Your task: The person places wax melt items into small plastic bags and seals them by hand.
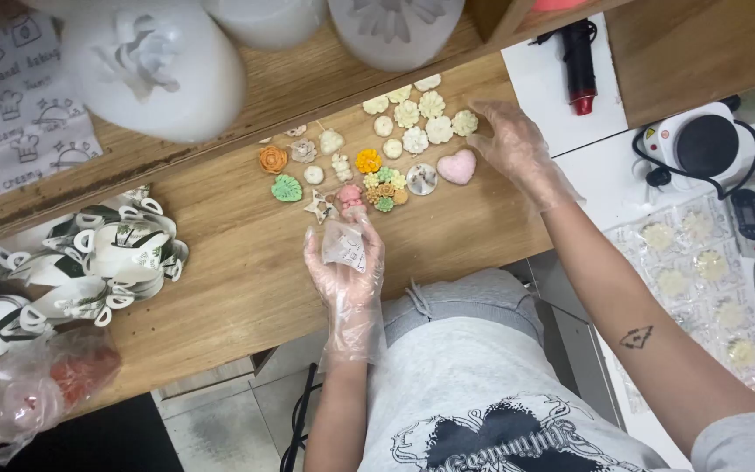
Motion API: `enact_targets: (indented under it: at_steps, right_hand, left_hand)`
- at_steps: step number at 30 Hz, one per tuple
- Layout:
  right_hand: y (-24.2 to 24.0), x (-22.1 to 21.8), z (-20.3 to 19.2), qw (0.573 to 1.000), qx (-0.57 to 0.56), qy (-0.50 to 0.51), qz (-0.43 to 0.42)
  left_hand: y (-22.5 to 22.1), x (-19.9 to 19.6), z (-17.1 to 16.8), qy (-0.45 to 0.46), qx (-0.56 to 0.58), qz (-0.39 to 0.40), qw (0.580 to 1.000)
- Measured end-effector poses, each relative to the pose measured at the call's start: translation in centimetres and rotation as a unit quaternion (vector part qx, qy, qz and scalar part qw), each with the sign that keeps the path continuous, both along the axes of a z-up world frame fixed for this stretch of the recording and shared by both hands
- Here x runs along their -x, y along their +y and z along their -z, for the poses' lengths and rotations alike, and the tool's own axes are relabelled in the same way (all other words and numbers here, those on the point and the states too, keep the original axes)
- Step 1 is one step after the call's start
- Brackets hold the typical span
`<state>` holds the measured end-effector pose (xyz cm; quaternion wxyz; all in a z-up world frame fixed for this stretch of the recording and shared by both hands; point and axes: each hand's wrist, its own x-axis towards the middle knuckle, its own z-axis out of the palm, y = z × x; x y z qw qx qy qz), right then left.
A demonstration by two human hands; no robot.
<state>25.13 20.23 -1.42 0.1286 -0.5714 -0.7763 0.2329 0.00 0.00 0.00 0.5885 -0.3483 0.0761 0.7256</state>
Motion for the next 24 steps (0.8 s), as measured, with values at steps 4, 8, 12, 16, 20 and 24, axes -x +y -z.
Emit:
enact_targets:
  at_steps: [4, 8, 12, 16, 20, 24]
  right_hand:
    - [2.3, 1.6, 2.3, 0.996, -0.034, -0.027, -0.084]
    - [3.2, 2.2, 3.6, 0.992, 0.04, -0.08, -0.092]
    - [4.0, 2.9, 2.7, 0.986, 0.074, -0.128, -0.071]
    - [3.0, 1.9, 2.4, 0.984, 0.126, -0.127, 0.015]
    - [2.5, -1.0, 5.9, 0.986, 0.066, 0.097, 0.122]
    - [-2.2, 0.1, -2.4, 0.721, 0.274, 0.582, 0.258]
  left_hand:
    - [-0.2, -0.1, -0.4, 0.008, -0.007, -0.007, 1.0]
    - [-0.3, -0.5, -1.3, 0.004, 0.044, -0.018, 0.999]
    - [-0.6, -0.6, -0.1, -0.023, 0.042, -0.03, 0.998]
    - [-0.6, -0.5, 0.2, -0.024, 0.031, -0.026, 0.999]
    - [-0.5, -0.5, -0.2, -0.028, 0.015, -0.024, 0.999]
    - [0.1, -0.5, -0.3, -0.003, 0.003, -0.018, 1.0]
